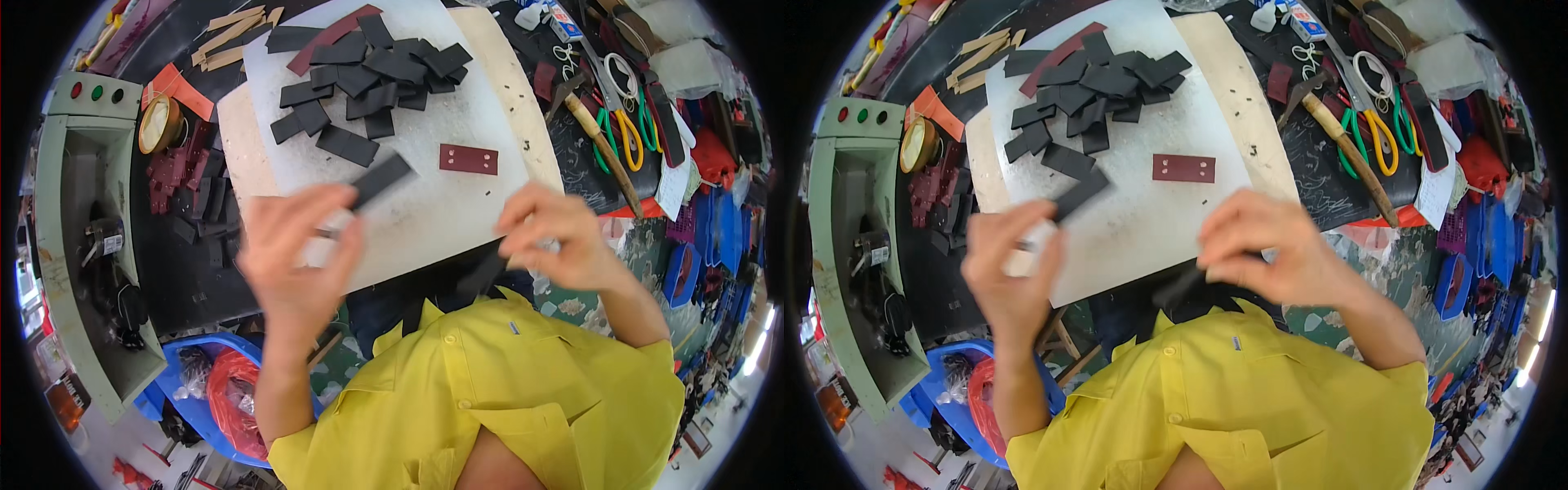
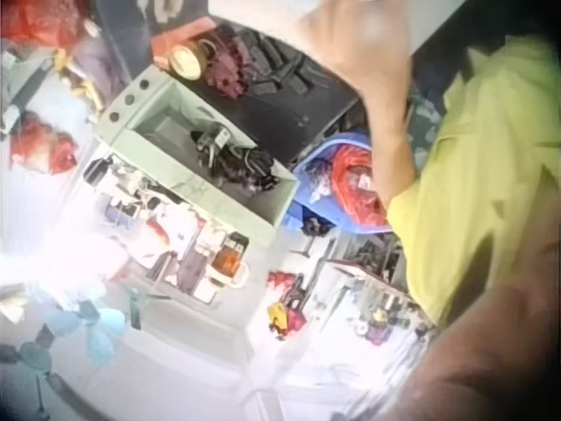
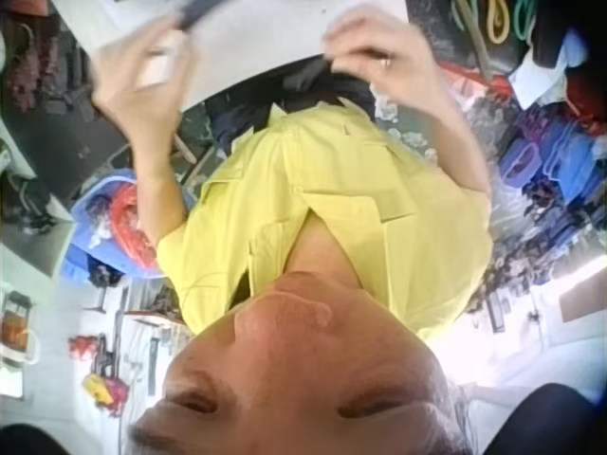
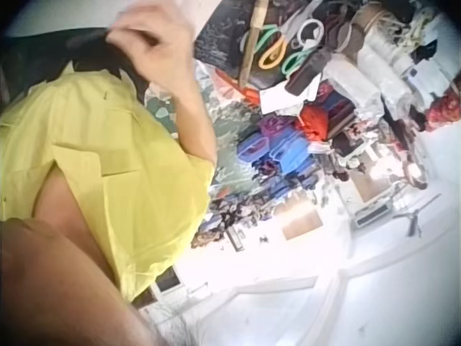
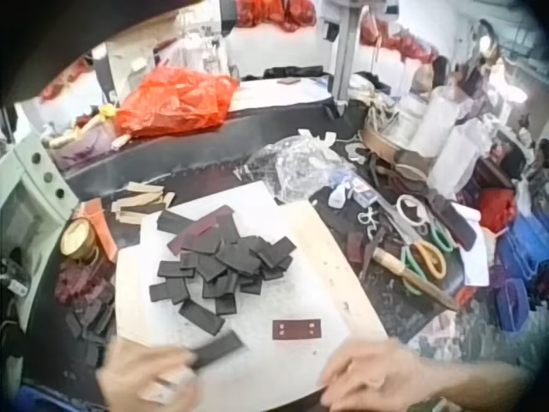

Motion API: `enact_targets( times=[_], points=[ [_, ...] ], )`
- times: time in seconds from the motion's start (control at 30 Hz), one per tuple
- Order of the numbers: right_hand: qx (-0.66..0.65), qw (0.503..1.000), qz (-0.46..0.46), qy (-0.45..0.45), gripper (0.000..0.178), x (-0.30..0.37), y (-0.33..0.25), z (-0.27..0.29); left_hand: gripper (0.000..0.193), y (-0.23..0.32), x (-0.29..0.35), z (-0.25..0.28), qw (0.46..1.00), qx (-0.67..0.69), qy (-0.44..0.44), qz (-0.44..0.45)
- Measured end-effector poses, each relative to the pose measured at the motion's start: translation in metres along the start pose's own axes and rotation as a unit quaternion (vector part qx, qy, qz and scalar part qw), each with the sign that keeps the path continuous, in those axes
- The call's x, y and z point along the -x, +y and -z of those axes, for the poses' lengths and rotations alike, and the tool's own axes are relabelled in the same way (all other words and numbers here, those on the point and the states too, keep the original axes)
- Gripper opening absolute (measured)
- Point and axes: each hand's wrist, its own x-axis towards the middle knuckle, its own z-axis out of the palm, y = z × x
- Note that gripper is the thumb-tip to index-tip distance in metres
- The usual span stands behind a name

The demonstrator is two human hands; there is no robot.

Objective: The person assembles small rectangular leather pieces by placing a black piece over a reddish-brown piece and securing them with a metal pin. They use a hammer and a small metal tool to drive the pin through the leather layers, repeating this process for multiple units on a workbench.

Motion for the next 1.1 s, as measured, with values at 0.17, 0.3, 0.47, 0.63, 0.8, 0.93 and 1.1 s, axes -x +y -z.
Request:
enact_targets(
  times=[0.17, 0.3, 0.47, 0.63, 0.8, 0.93, 1.1],
  points=[
    [-0.055, 0.979, -0.177, 0.081, 0.013, -0.019, -0.004, -0.002, 0.053, -0.003, 0.040, -0.049, 0.999, 0.023, -0.028, 0.004],
    [-0.070, 0.969, -0.238, -0.001, 0.013, -0.048, 0.005, -0.012, 0.061, -0.006, 0.042, -0.050, 1.000, 0.016, -0.026, 0.003],
    [0.003, 0.977, -0.209, -0.031, 0.017, -0.061, 0.017, -0.023, 0.062, -0.012, 0.046, -0.052, 0.999, 0.000, -0.033, -0.014],
    [0.061, 0.974, -0.211, -0.051, 0.014, -0.063, 0.015, -0.025, 0.065, -0.010, 0.046, -0.053, 0.999, 0.029, -0.014, -0.011],
    [0.111, 0.984, -0.137, -0.029, 0.014, -0.059, 0.020, -0.029, 0.069, -0.012, 0.049, -0.056, 0.999, 0.048, -0.008, -0.016],
    [0.134, 0.987, -0.093, -0.011, 0.016, -0.056, 0.023, -0.031, 0.050, -0.011, 0.046, -0.055, 0.998, 0.046, -0.025, -0.028],
    [0.307, 0.950, 0.023, 0.046, 0.018, -0.059, 0.016, -0.019, 0.029, -0.006, 0.039, -0.053, 0.997, -0.015, -0.048, -0.061]
  ],
)
